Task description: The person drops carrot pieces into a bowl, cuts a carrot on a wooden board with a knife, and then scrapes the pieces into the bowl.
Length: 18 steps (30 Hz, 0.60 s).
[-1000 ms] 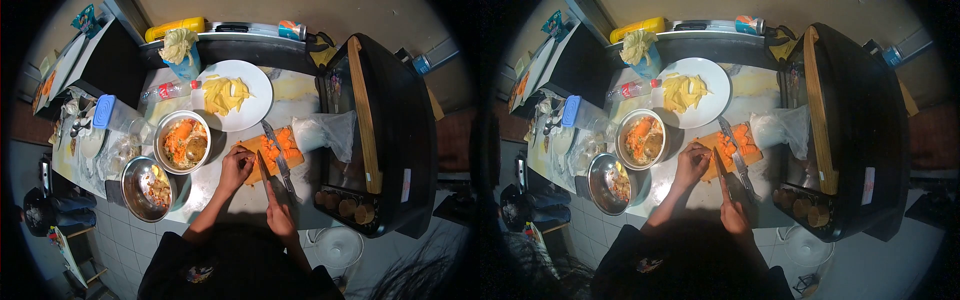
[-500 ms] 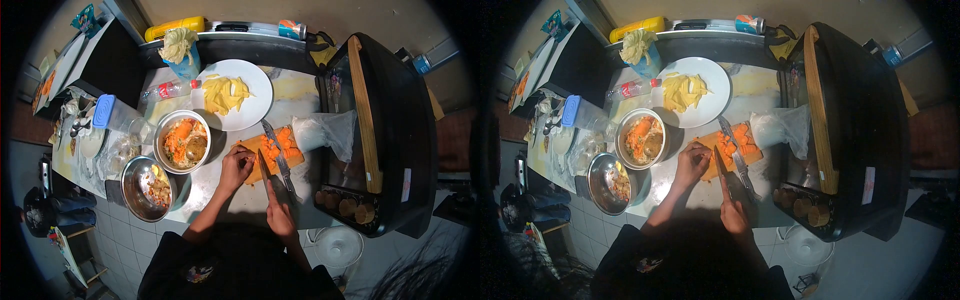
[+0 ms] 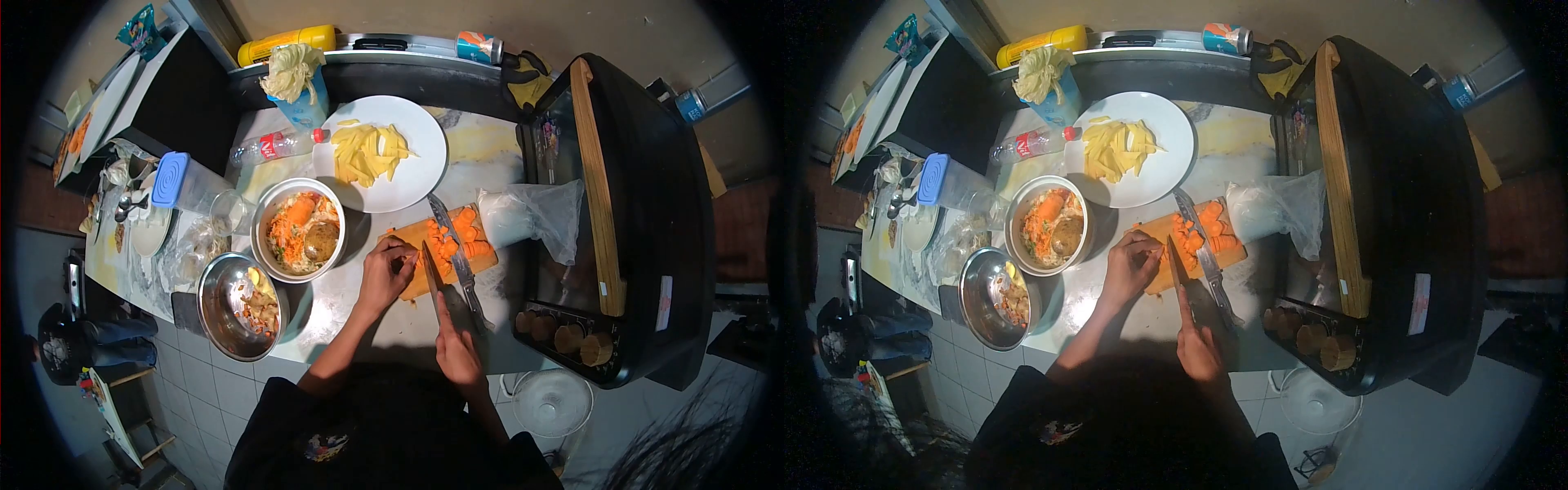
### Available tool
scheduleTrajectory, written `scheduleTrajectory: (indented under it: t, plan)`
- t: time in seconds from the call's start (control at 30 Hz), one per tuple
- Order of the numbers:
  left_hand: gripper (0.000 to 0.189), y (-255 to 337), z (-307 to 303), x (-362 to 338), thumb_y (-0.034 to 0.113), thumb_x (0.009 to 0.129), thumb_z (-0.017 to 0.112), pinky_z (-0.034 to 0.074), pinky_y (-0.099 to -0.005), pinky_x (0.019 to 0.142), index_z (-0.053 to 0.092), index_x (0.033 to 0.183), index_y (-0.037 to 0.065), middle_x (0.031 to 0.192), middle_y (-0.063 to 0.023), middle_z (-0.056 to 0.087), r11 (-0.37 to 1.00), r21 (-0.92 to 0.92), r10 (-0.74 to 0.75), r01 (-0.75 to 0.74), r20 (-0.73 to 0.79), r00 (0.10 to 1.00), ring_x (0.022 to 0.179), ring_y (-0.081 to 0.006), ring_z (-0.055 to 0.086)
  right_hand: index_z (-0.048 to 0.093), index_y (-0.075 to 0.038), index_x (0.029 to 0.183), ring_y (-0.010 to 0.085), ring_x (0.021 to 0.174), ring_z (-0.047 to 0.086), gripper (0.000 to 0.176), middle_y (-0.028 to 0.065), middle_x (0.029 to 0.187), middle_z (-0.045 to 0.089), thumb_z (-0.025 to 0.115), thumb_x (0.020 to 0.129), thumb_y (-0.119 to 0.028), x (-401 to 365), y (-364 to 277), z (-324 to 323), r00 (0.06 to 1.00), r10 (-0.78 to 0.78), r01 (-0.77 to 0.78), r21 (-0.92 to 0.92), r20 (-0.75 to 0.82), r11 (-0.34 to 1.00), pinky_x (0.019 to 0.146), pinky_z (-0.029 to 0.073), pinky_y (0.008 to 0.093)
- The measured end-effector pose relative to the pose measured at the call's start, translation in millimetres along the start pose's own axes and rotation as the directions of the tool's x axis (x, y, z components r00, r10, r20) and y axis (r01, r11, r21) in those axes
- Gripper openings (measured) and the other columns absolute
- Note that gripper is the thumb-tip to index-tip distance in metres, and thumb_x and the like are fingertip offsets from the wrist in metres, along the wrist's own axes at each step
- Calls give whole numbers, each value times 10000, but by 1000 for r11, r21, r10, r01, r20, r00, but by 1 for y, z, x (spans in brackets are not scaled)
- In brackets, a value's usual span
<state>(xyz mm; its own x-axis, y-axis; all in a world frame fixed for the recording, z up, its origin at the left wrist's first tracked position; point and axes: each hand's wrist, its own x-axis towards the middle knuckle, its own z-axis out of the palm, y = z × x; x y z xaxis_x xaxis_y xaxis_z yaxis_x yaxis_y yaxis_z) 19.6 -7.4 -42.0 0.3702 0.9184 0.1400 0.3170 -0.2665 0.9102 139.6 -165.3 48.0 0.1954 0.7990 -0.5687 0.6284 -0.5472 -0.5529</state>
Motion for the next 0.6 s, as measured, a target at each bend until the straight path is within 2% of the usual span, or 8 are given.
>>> scheduleTrajectory:
  t: [0.07,0.13,0.23,0.6]
  plan:
    - [134,-1,0,0,-22,805,717,505,-319,596,733,938,-26,925,-134,658,1000,17,12,-12,0,1000,657,-230,636,158,-253,1602,403,710,577,813,227,726,545,490,906,3,1,3,2,1000,0,-1,44,16,999,783,469,500]
    - [133,0,0,0,-24,805,717,503,-317,589,732,937,-26,924,-134,656,1000,8,25,-25,-3,1000,652,-226,633,159,-250,1601,407,691,583,818,223,704,540,484,901,19,3,16,13,998,-52,54,43,-47,998,766,474,499]
    - [137,0,0,0,-28,802,716,502,-317,587,732,938,-26,925,-134,656,999,5,38,-38,-8,999,646,-226,631,162,-246,1600,394,672,592,822,211,687,537,482,895,31,1,3,1,1000,-14,14,70,-2,997,749,480,494]
    - [135,0,0,0,-25,794,718,504,-317,590,732,929,-21,915,-130,660,1000,-22,-9,9,-10,1000,649,-227,635,171,-246,1598,395,658,602,831,199,679,546,485,884,39,1,11,12,997,-60,61,18,-53,998,721,484,496]
